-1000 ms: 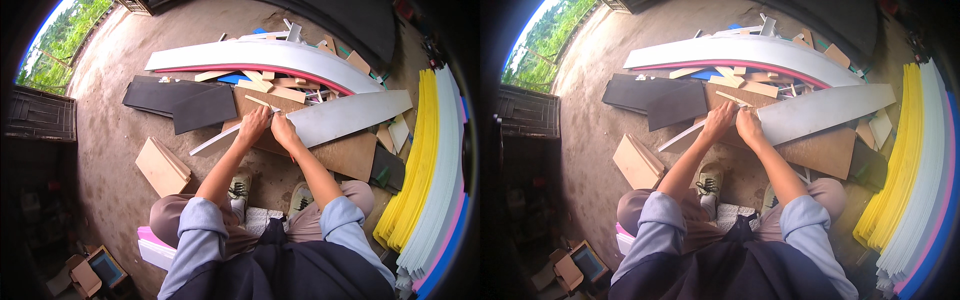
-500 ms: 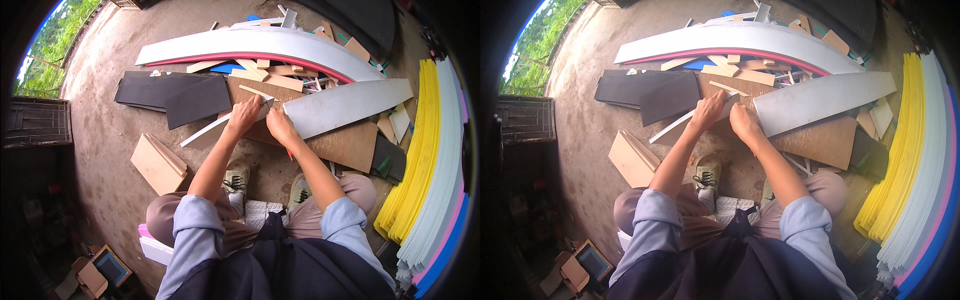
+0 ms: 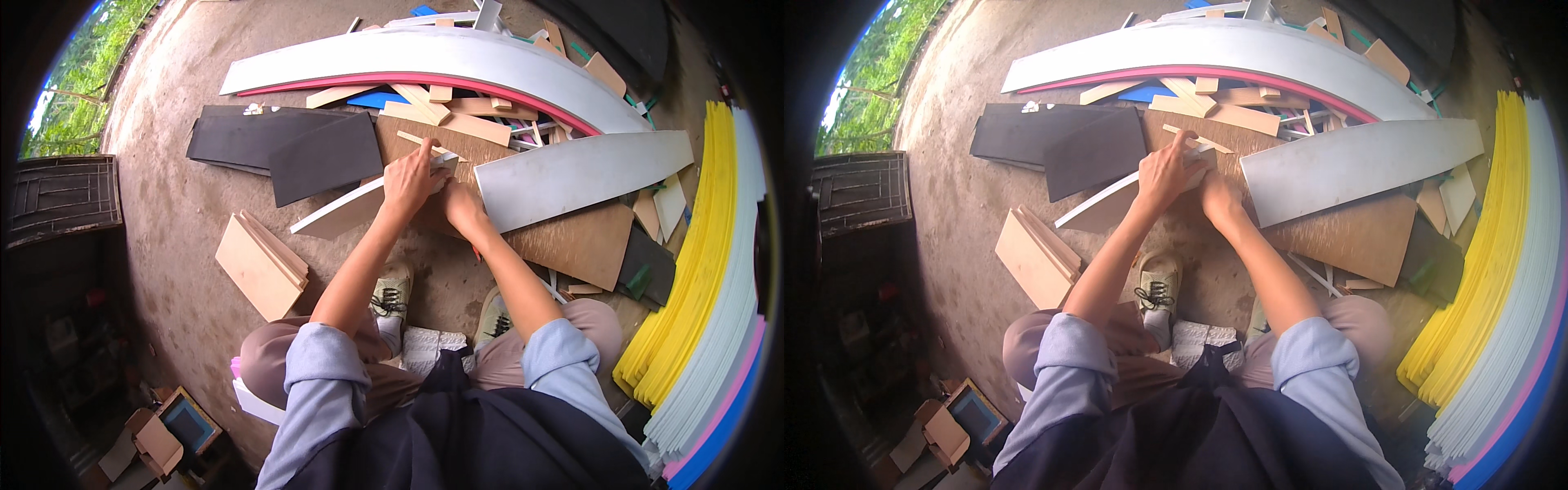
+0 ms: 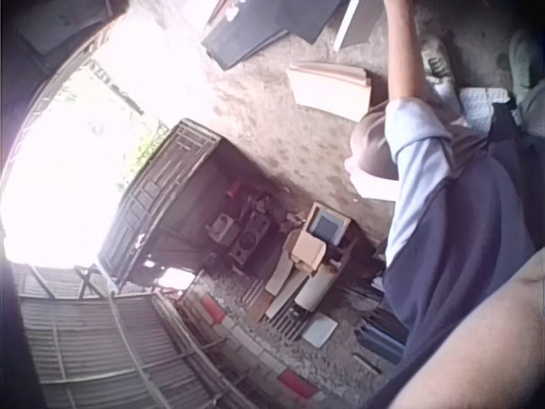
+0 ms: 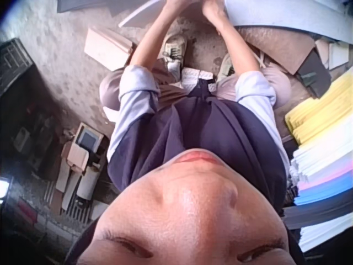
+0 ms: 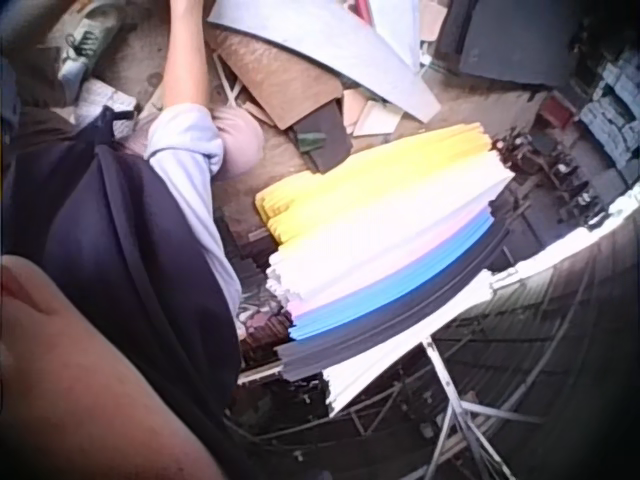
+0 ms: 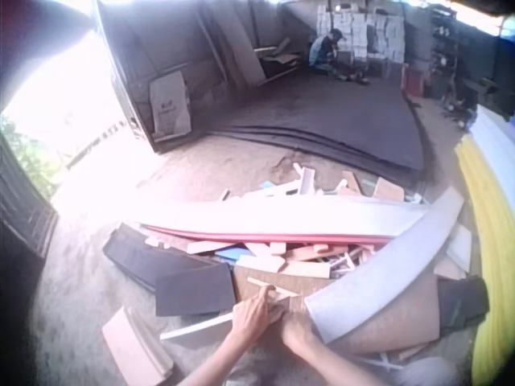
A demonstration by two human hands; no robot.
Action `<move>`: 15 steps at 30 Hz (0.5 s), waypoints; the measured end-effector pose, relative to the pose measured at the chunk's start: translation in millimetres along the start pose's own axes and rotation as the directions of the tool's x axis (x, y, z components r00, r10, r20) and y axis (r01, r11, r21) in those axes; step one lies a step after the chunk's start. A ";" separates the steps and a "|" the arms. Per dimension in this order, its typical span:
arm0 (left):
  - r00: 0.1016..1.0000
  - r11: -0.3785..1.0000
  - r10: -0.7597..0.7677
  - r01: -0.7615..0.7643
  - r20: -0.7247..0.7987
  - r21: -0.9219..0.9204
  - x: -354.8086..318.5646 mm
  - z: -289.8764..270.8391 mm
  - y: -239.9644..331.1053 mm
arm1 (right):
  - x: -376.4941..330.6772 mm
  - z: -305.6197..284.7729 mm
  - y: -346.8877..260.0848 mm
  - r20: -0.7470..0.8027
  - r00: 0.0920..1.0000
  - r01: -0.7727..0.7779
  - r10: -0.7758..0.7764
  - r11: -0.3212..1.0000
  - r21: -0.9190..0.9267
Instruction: The person sits on the floor and uses a utility knife to cut black and white foam sheets into smaller rectangular pieces. They repeatedly align the sheets, score the material, and snap off the cut sections, stacking the finished pieces nearby.
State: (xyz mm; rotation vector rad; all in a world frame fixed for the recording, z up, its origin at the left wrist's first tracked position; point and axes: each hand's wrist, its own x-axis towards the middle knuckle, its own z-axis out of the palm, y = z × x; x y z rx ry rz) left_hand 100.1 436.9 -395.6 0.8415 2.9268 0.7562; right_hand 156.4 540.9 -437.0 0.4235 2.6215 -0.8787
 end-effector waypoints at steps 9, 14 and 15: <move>0.998 0.991 0.004 0.005 -0.065 0.130 -2.1 10.3 7.0 | 0.6 -9.2 0.4 0.074 0.996 -0.048 0.045 0.998 0.047; 0.995 0.990 0.057 -0.046 -0.086 0.132 -12.6 15.6 8.4 | -21.6 -20.8 -10.7 0.052 0.996 -0.067 0.066 0.997 0.029; 0.998 0.989 0.039 -0.031 -0.057 0.143 -14.5 16.1 9.8 | -26.6 -24.8 -13.6 0.068 0.994 -0.084 0.083 0.996 0.019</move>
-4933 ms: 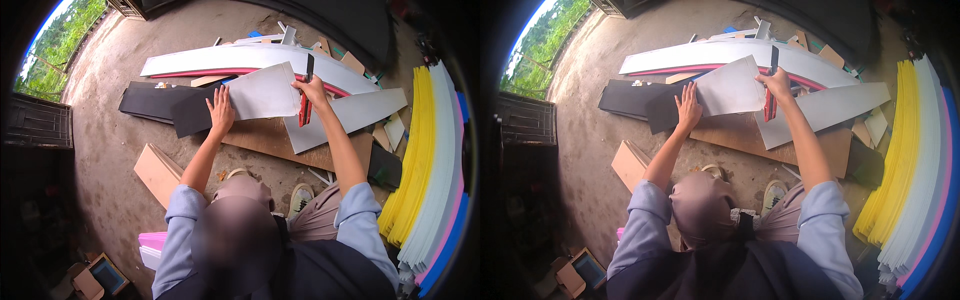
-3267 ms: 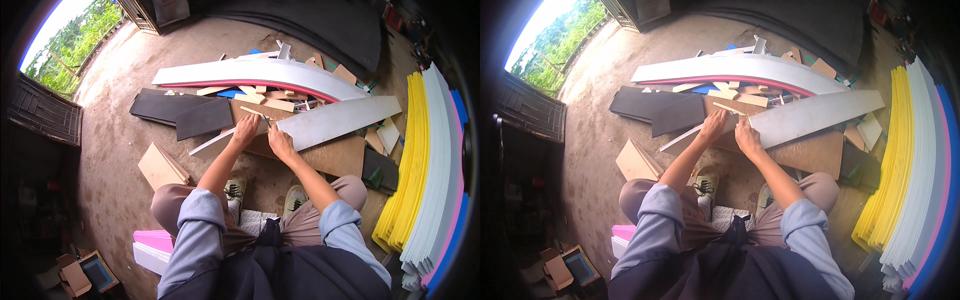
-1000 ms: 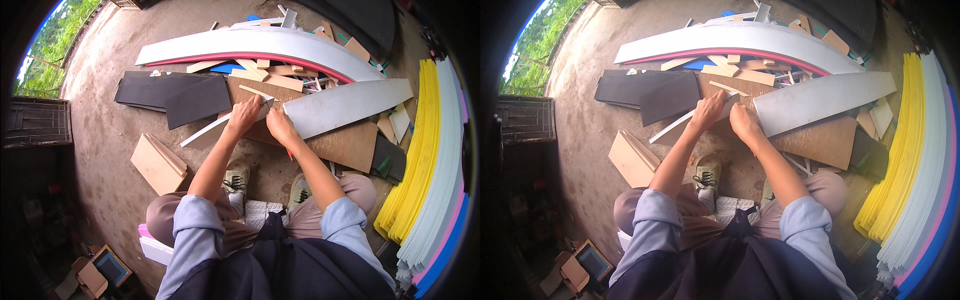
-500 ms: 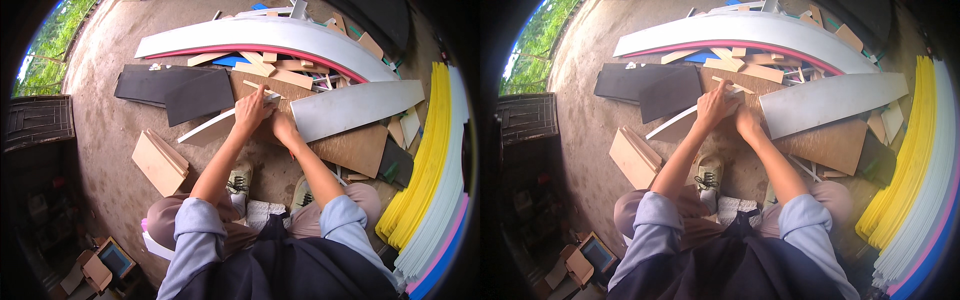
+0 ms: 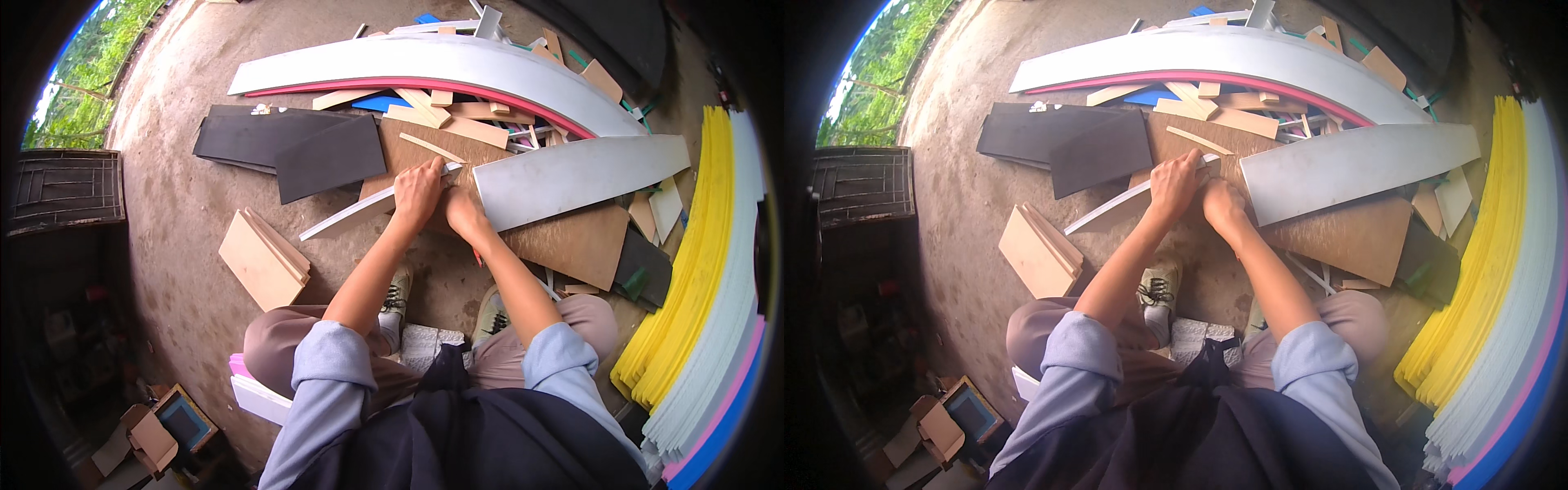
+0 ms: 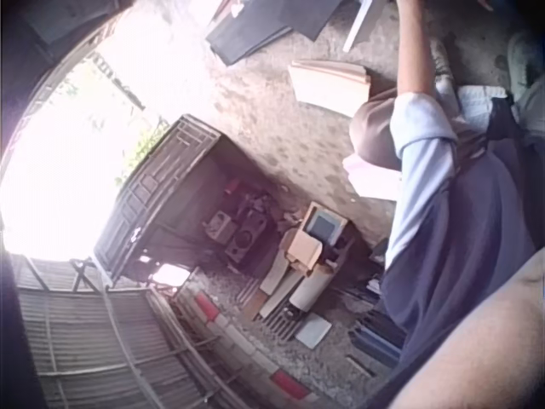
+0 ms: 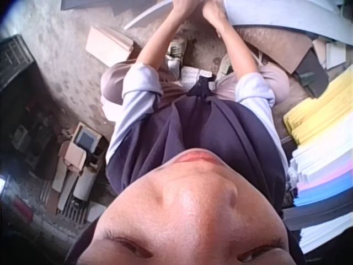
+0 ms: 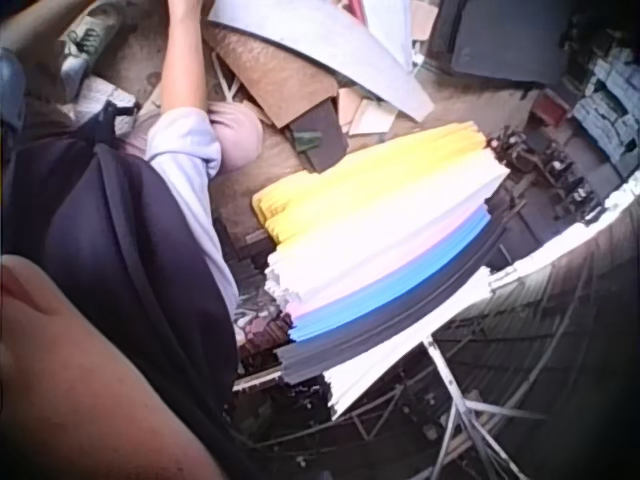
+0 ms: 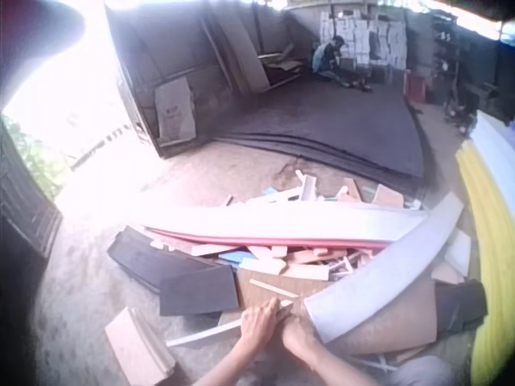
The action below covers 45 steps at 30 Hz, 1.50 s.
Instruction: The person sits on the floor and uses a utility knife to cut black and white foam sheets into smaller rectangular pieces. They repeatedly align the sheets, score the material, and snap off the cut sections, stacking the finished pieces nearby.
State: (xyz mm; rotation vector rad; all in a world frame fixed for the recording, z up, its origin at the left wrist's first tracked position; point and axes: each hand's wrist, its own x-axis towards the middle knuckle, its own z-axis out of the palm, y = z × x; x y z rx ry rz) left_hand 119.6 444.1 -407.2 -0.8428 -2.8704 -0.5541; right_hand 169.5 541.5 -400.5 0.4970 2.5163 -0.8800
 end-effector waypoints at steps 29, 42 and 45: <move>0.998 1.000 0.027 -0.027 0.061 -0.001 3.1 -6.2 1.4 | 34.8 81.5 60.8 -0.097 0.993 0.050 -0.059 0.994 -0.100; 0.993 0.993 0.120 -0.120 0.001 0.012 -5.9 -13.7 -2.8 | -6.5 11.5 77.5 0.426 0.887 -0.092 0.177 0.973 -0.213; 0.995 0.994 0.093 -0.090 0.041 -0.058 -11.9 -35.7 -5.4 | -42.0 -58.3 82.5 0.212 0.977 -0.027 0.011 0.997 0.073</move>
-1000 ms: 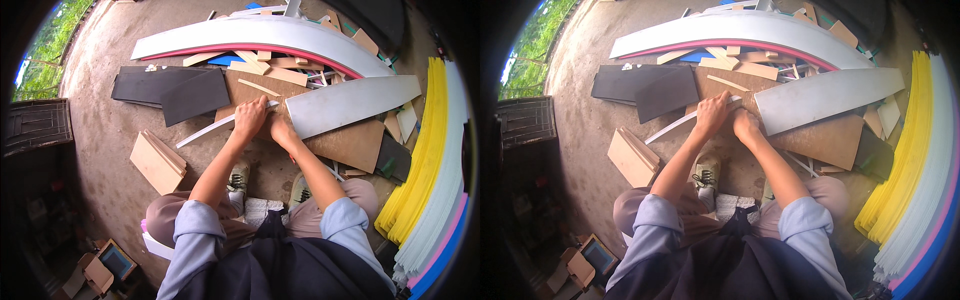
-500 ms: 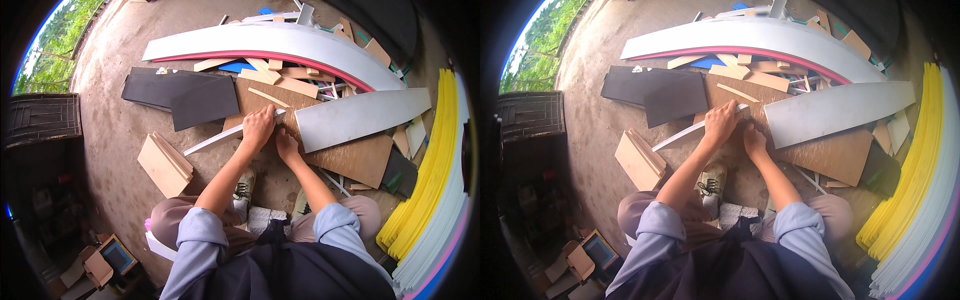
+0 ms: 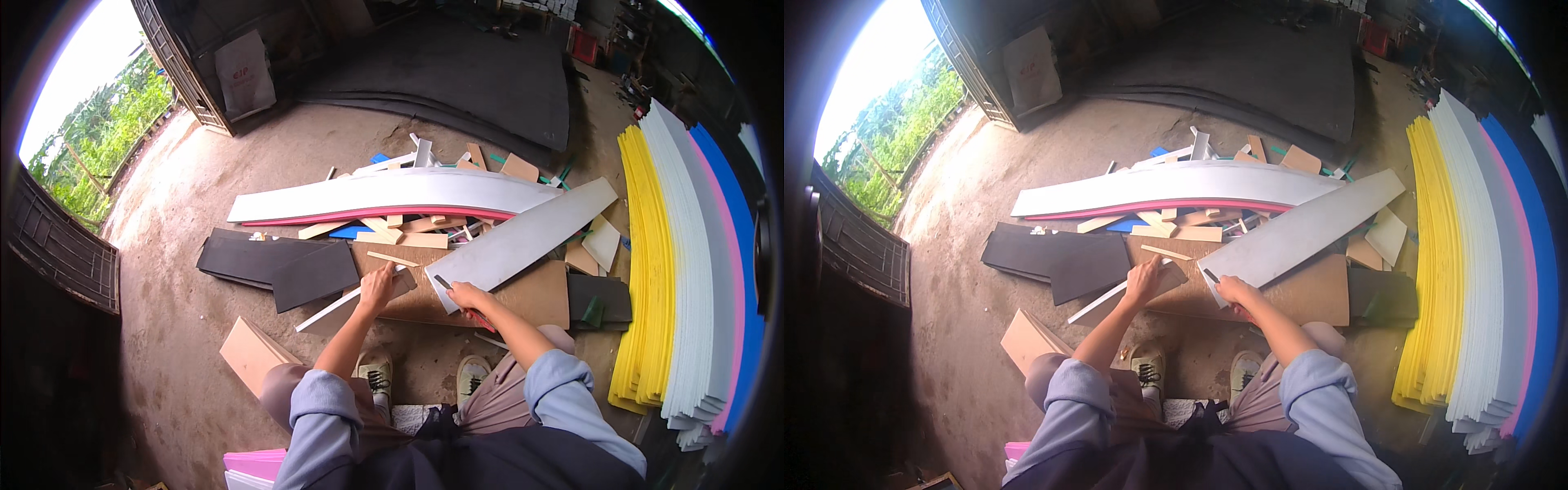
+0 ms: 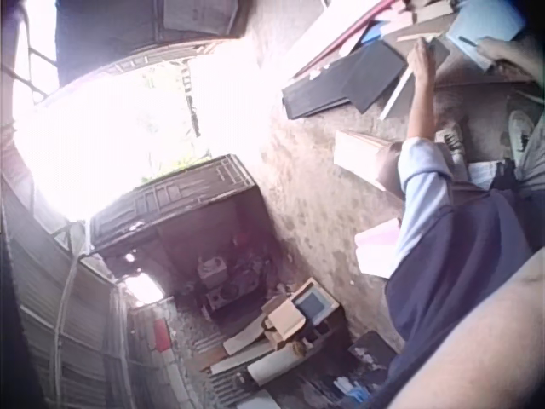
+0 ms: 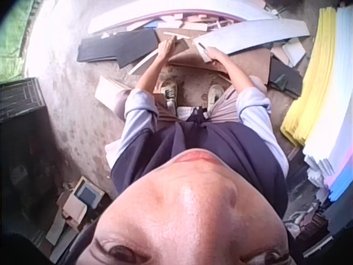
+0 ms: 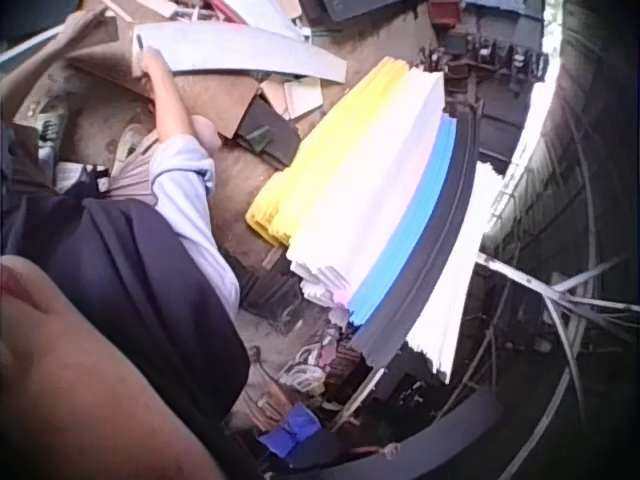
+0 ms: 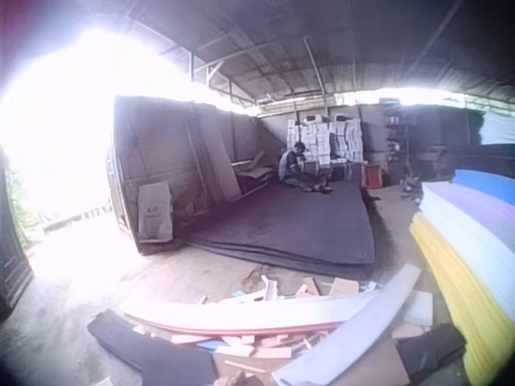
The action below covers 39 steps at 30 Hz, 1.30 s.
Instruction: The person sits on the floor and uses a utility knife to cut black and white foam sheets into smaller rectangular pieces. They repeatedly align the sheets, score the material, and snap off the cut sections, stacking the finished pieces nearby.
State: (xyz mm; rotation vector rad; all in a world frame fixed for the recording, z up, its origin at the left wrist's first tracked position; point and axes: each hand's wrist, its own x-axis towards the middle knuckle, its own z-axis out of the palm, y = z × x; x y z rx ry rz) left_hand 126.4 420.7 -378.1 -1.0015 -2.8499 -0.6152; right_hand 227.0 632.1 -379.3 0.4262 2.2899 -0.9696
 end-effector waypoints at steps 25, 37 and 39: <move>0.924 0.847 0.163 -0.311 -0.346 -0.431 45.6 -109.0 59.6 | -41.2 -76.6 -36.3 -0.626 0.745 0.588 -0.230 0.670 0.453; 0.928 0.726 -0.305 0.079 -0.216 -0.683 41.1 -99.7 -37.6 | 80.6 -77.4 43.5 -0.562 0.804 -0.070 0.193 0.970 0.232; 0.904 0.628 -0.404 0.164 -0.138 -0.761 33.6 -96.4 -52.6 | 98.4 -69.2 33.9 -0.492 0.864 -0.103 0.108 0.994 0.038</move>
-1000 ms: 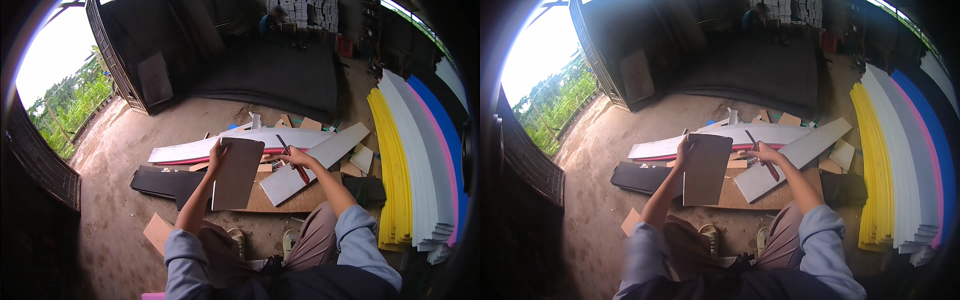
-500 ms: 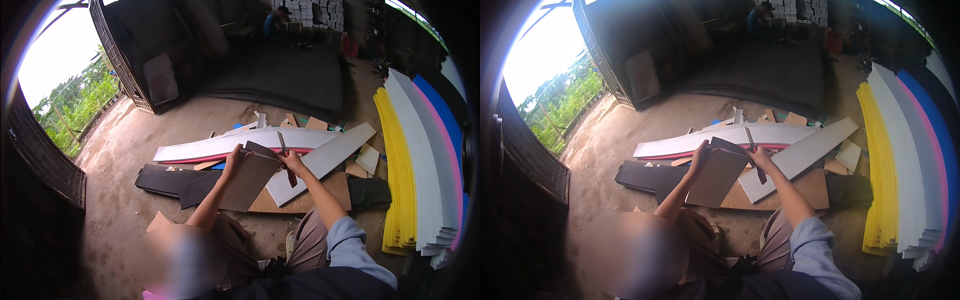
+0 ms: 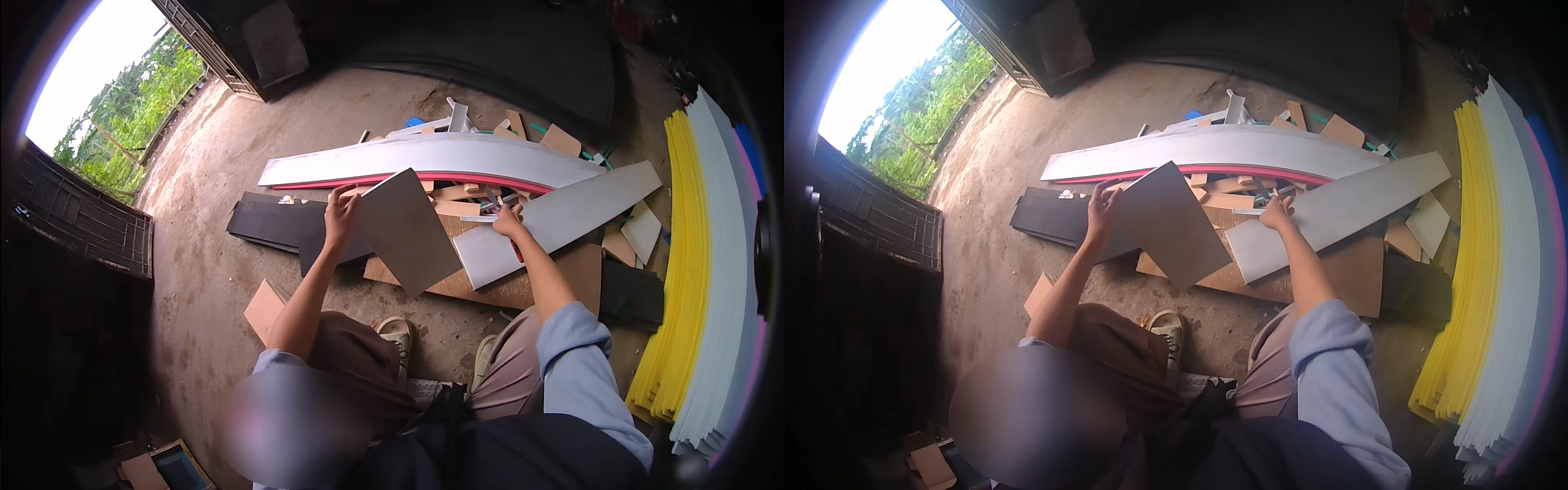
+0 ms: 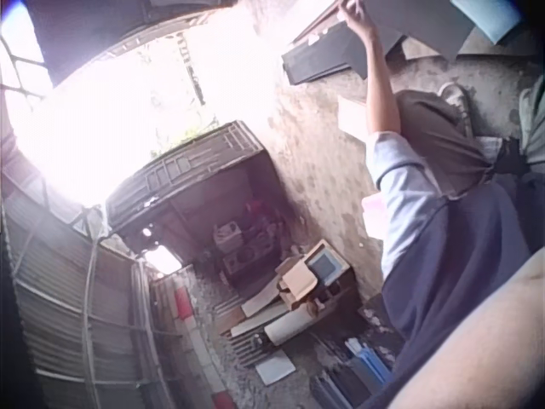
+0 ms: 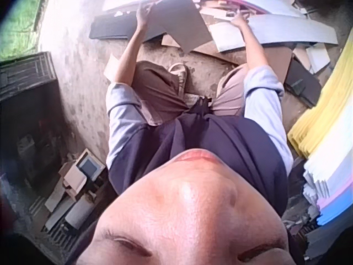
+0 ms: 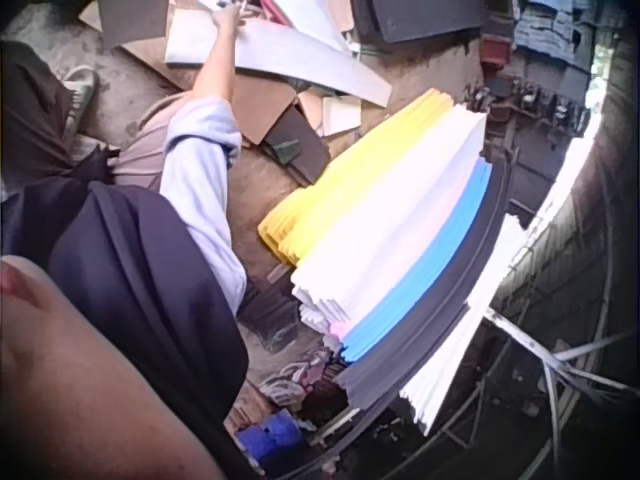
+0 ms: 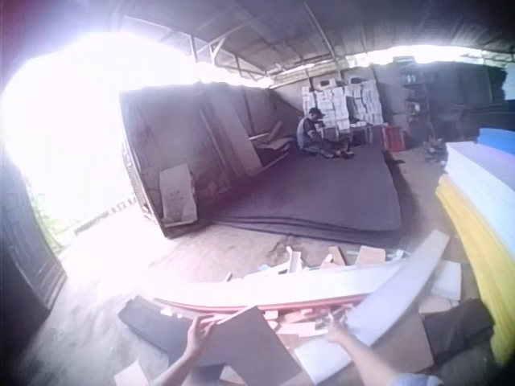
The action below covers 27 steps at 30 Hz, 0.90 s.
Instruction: The person sits on the floor and uses a utility knife to cut black and white foam sheets into smaller rectangular pieces. They repeatedly align the sheets, score the material, and snap off the cut sections, stacking the finished pieces nearby.
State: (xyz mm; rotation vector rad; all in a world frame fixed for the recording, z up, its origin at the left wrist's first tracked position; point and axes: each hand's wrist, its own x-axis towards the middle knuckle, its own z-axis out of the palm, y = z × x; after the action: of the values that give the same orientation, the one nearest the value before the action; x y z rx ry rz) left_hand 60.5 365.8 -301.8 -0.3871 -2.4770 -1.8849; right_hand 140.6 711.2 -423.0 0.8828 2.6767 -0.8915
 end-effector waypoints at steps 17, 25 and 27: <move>0.998 0.987 -0.064 0.062 -0.004 -0.149 -11.2 -23.5 -9.1 | 10.7 44.7 -6.7 0.085 0.898 0.440 -0.432 0.882 -0.166; 0.983 0.945 -0.185 0.183 0.015 -0.270 -27.2 -37.3 -14.4 | -89.4 6.2 -131.5 0.104 0.738 0.543 -0.667 0.678 0.495; 0.962 0.943 -0.270 0.272 0.036 -0.189 -28.2 -42.1 -17.8 | -96.5 -0.7 -134.3 -0.001 0.733 0.644 -0.680 0.693 0.324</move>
State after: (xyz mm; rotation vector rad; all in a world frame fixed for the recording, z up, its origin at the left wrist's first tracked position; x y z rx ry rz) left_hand 78.2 316.0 -311.3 -0.0539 -2.4699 -2.2385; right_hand 138.9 578.9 -323.8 -0.1768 2.8024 -1.4745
